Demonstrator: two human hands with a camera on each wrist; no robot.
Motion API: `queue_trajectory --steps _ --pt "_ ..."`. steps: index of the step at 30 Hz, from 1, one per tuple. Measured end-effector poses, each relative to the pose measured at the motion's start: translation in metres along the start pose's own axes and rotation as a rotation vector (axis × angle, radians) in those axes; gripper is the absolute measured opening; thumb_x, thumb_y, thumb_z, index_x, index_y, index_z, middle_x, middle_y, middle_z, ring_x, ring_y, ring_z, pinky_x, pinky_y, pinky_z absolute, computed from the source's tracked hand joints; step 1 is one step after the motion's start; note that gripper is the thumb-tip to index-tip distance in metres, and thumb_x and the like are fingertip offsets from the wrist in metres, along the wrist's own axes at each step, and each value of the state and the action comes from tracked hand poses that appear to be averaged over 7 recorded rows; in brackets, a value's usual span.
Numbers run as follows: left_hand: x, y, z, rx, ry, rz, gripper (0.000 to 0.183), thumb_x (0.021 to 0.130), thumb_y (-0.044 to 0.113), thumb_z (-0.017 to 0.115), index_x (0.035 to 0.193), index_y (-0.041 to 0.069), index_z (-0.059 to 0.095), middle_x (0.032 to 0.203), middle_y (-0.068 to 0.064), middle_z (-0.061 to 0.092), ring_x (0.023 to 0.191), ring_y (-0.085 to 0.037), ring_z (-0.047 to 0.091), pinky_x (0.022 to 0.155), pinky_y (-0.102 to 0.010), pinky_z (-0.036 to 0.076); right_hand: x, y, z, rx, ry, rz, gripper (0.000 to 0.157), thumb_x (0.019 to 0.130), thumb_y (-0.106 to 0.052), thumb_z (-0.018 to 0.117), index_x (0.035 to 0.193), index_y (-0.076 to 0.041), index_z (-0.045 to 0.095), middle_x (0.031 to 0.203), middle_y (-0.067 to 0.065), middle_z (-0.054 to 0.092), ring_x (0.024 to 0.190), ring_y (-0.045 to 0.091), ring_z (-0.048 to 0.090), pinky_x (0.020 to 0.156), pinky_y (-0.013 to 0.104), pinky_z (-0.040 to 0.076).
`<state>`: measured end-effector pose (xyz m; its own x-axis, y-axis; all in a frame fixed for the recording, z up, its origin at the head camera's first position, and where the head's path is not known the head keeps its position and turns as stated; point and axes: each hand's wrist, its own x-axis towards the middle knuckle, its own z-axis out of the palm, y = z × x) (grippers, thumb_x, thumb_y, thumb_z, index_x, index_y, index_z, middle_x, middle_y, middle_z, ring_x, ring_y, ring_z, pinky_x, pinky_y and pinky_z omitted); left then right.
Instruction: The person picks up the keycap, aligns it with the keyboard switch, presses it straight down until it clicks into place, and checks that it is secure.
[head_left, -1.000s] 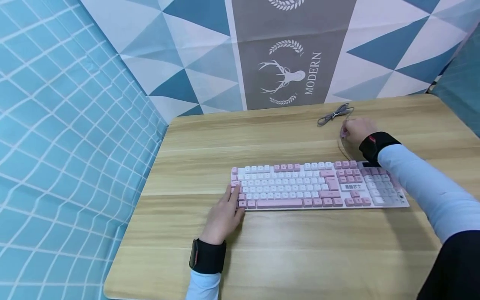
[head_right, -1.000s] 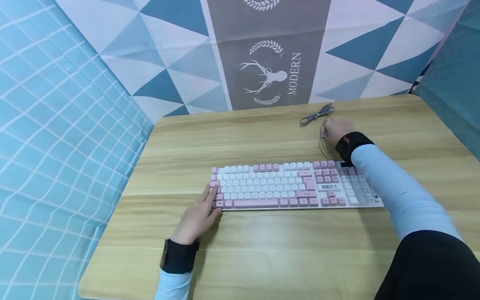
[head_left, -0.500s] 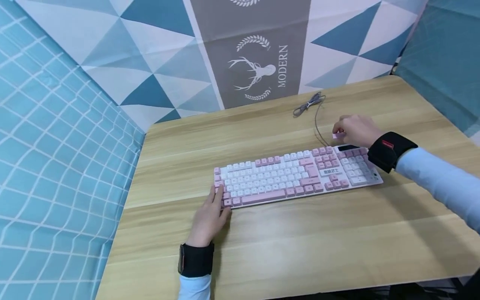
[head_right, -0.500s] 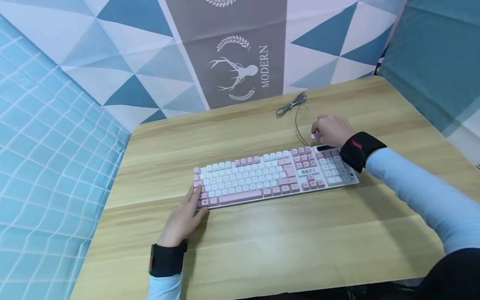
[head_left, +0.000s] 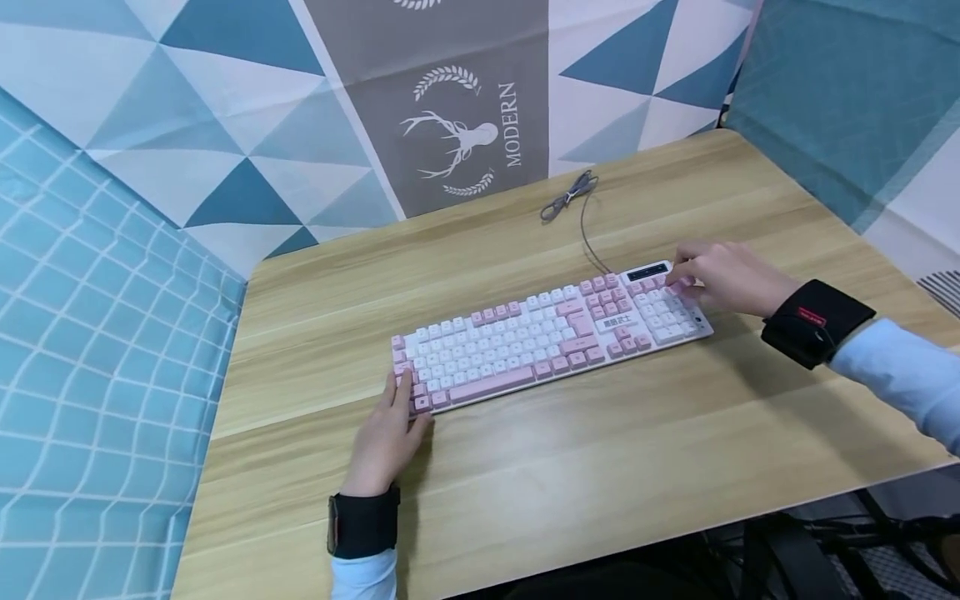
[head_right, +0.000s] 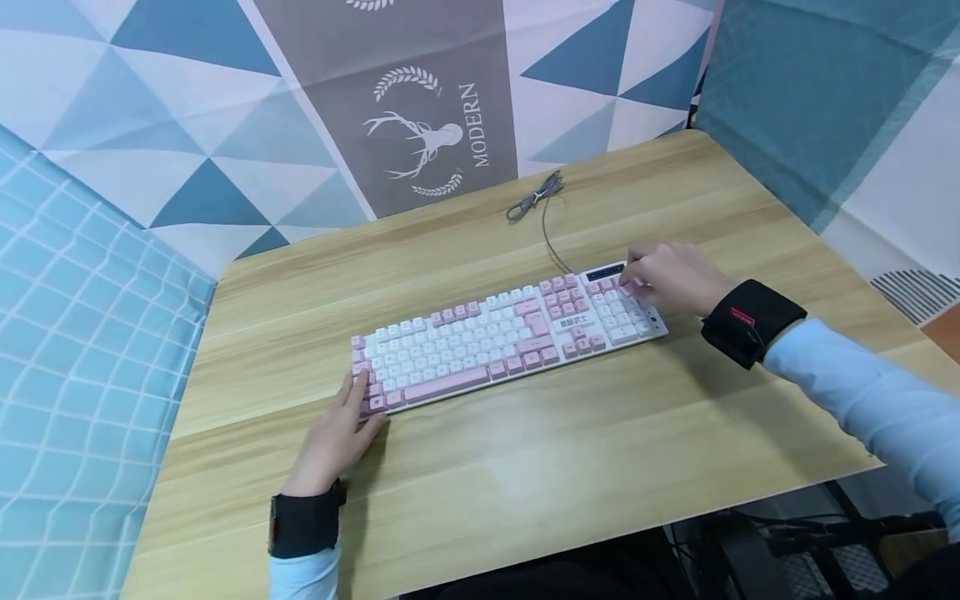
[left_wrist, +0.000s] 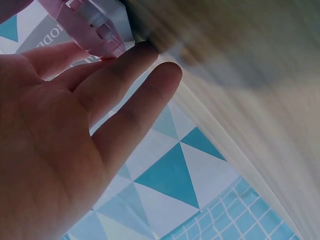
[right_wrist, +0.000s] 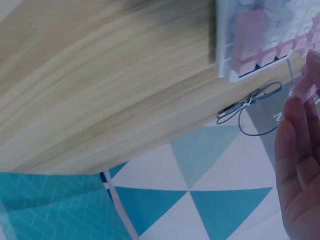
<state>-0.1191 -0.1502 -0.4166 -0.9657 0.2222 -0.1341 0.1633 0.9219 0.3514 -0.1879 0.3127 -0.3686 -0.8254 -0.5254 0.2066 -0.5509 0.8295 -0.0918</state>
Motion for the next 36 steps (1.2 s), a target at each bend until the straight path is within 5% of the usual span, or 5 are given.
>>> queue_trajectory --steps 20,24,27,31,36 --pt "-0.001 0.011 -0.003 0.068 0.011 -0.006 0.073 0.087 0.030 0.052 0.141 0.000 0.016 0.144 -0.033 0.011 0.124 -0.042 0.023 0.094 -0.056 0.038 -0.039 0.010 0.014 0.075 -0.179 -0.001 0.027 0.069 0.006 0.066 0.090 -0.011 0.071 0.092 0.005 0.063 0.071 0.011 0.054 0.062 0.032 0.052" --pt "-0.005 0.055 -0.014 0.193 0.175 0.142 0.074 0.082 0.031 0.060 0.139 -0.001 0.025 0.143 -0.030 0.020 0.118 -0.042 0.036 0.086 -0.054 0.045 -0.045 0.011 0.015 0.134 -0.143 0.033 0.023 0.068 0.002 0.068 0.088 -0.008 0.072 0.091 0.008 0.061 0.075 0.015 0.056 0.063 0.035 0.053" --pt "0.000 0.110 -0.017 0.254 0.219 0.386 0.073 0.081 0.035 0.061 0.138 0.003 0.029 0.143 -0.025 0.027 0.115 -0.035 0.042 0.087 -0.050 0.046 -0.047 0.011 0.016 0.178 -0.107 0.058 0.020 0.067 0.000 0.069 0.086 -0.005 0.071 0.089 0.012 0.063 0.078 0.018 0.058 0.063 0.037 0.054" --pt "0.019 0.182 -0.002 0.340 0.030 0.680 0.071 0.085 0.041 0.054 0.141 0.011 0.024 0.146 -0.015 0.025 0.124 -0.025 0.033 0.093 -0.047 0.043 -0.046 0.010 0.021 0.226 -0.069 0.144 0.023 0.065 0.001 0.070 0.088 0.001 0.067 0.082 0.015 0.066 0.073 0.020 0.060 0.061 0.040 0.054" --pt "0.046 0.234 0.032 0.449 -0.140 0.786 0.068 0.087 0.042 0.050 0.142 0.015 0.022 0.148 -0.011 0.023 0.127 -0.021 0.028 0.096 -0.042 0.042 -0.041 0.006 0.024 0.270 -0.046 0.301 0.025 0.062 -0.004 0.072 0.084 0.001 0.060 0.075 0.016 0.067 0.068 0.020 0.060 0.062 0.042 0.052"
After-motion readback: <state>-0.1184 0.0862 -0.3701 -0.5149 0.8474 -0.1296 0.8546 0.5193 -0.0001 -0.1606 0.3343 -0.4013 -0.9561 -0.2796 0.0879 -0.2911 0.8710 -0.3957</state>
